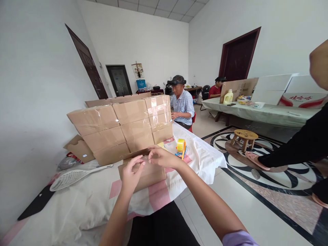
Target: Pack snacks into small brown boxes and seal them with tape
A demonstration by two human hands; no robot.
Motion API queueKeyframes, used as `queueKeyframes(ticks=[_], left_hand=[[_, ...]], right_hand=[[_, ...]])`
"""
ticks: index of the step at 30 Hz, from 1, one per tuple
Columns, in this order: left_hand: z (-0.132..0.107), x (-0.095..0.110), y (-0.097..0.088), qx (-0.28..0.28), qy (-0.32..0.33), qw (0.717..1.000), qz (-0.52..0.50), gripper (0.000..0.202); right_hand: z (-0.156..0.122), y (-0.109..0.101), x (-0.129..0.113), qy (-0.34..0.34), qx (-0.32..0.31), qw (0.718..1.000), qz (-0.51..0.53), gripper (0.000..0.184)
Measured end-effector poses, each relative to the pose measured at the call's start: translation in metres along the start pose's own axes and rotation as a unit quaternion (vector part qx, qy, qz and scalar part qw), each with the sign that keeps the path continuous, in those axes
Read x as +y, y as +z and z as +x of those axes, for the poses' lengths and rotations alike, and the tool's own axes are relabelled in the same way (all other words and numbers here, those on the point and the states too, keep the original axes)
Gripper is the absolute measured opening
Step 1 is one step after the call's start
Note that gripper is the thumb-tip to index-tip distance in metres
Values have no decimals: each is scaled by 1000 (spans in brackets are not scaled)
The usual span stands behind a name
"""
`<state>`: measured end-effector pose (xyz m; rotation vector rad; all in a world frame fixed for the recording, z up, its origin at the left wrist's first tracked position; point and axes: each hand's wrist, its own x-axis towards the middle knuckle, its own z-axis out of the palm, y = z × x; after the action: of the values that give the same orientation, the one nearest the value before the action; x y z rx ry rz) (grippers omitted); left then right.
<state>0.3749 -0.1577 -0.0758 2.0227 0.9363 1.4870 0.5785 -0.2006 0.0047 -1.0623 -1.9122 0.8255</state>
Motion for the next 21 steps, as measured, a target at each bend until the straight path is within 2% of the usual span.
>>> queueKeyframes(ticks=[3, 6, 9, 13, 18, 21], left_hand=[[-13, 12, -1, 29, -46, 998, -24, 36], [-26, 25, -4, 25, -120, 988, -90, 41], [-37, 34, -5, 4, -160, 978, -137, 44], [-45, 36, -2, 15, -213, 962, -170, 48], [-40, 30, 10, 111, -242, 942, -207, 60], [-28, 23, 19, 159, -248, 932, -211, 62]], right_hand=[[-3, 0, -10, -27, 34, 999, 0, 4], [-4, -1, -21, -44, 91, 995, -22, 6], [-2, 0, -26, -53, 97, 991, -74, 9], [8, 6, -17, -89, 86, 982, -140, 11], [36, 17, 4, -131, 62, 969, -201, 15], [58, 24, 16, -121, 44, 965, -228, 14]])
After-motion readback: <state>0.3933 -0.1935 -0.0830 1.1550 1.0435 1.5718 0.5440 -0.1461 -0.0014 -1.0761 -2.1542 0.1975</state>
